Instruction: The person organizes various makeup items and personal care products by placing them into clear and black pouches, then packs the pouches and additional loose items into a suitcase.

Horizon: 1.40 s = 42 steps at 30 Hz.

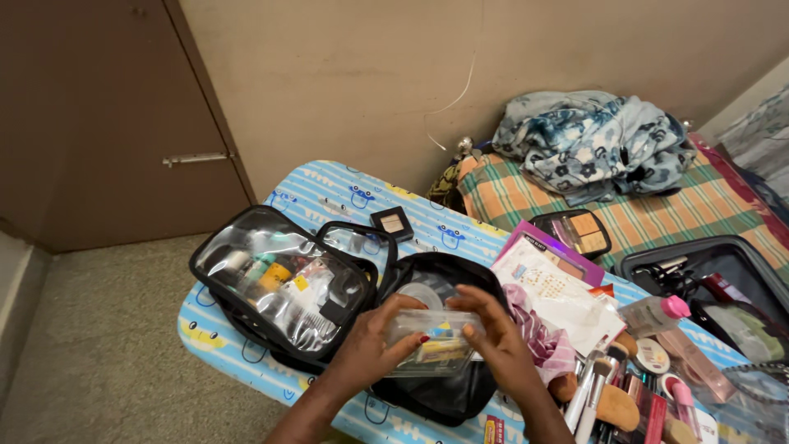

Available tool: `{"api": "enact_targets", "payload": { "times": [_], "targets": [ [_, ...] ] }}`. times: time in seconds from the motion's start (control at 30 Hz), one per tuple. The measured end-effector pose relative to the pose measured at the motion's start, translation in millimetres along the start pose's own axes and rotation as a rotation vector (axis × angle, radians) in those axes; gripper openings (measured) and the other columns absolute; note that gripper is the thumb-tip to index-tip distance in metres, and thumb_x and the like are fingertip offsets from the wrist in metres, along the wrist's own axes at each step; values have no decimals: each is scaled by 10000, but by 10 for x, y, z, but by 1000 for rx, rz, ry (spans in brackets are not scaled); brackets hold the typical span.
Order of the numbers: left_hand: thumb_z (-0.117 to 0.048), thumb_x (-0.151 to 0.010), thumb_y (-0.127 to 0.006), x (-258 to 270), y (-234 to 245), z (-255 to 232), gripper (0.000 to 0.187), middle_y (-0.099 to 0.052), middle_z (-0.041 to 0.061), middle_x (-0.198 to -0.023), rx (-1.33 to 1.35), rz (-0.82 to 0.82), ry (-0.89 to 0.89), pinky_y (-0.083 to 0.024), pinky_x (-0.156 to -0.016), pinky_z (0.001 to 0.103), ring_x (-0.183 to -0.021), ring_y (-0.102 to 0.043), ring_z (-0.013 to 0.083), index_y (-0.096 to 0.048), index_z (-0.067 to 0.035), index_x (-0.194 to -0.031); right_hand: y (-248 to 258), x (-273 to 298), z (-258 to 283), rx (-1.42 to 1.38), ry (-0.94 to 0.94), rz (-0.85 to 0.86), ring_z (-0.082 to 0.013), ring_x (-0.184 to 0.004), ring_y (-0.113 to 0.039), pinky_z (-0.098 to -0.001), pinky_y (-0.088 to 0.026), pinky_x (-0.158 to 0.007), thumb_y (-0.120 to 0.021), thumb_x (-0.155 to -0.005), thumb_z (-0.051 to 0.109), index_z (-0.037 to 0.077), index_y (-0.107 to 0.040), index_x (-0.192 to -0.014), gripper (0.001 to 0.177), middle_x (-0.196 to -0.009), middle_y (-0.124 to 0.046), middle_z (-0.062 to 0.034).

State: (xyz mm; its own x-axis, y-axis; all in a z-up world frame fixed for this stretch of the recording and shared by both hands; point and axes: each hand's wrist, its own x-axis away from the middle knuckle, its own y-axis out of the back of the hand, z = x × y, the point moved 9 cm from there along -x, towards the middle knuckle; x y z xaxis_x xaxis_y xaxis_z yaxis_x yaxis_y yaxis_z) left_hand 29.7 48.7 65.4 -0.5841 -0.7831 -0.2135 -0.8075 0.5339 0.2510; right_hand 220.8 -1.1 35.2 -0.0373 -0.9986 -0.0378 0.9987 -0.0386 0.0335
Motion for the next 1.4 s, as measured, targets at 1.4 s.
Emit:
{"api": "enact_targets", "payload": {
  "times": [1.4],
  "targets": [
    [-209, -829, -806, 997, 2428, 1449, 682, -683, 232, -918, -501, -936, 519, -543, -795, 424, -849, -687, 354, -391, 74, -1290, -636, -250, -208, 0, 19, 41, -168, -985, -724, -325, -584, -876, -834, -743, -75, -19, -626, -1264, 563, -1064, -751, -113]
  ]
}}
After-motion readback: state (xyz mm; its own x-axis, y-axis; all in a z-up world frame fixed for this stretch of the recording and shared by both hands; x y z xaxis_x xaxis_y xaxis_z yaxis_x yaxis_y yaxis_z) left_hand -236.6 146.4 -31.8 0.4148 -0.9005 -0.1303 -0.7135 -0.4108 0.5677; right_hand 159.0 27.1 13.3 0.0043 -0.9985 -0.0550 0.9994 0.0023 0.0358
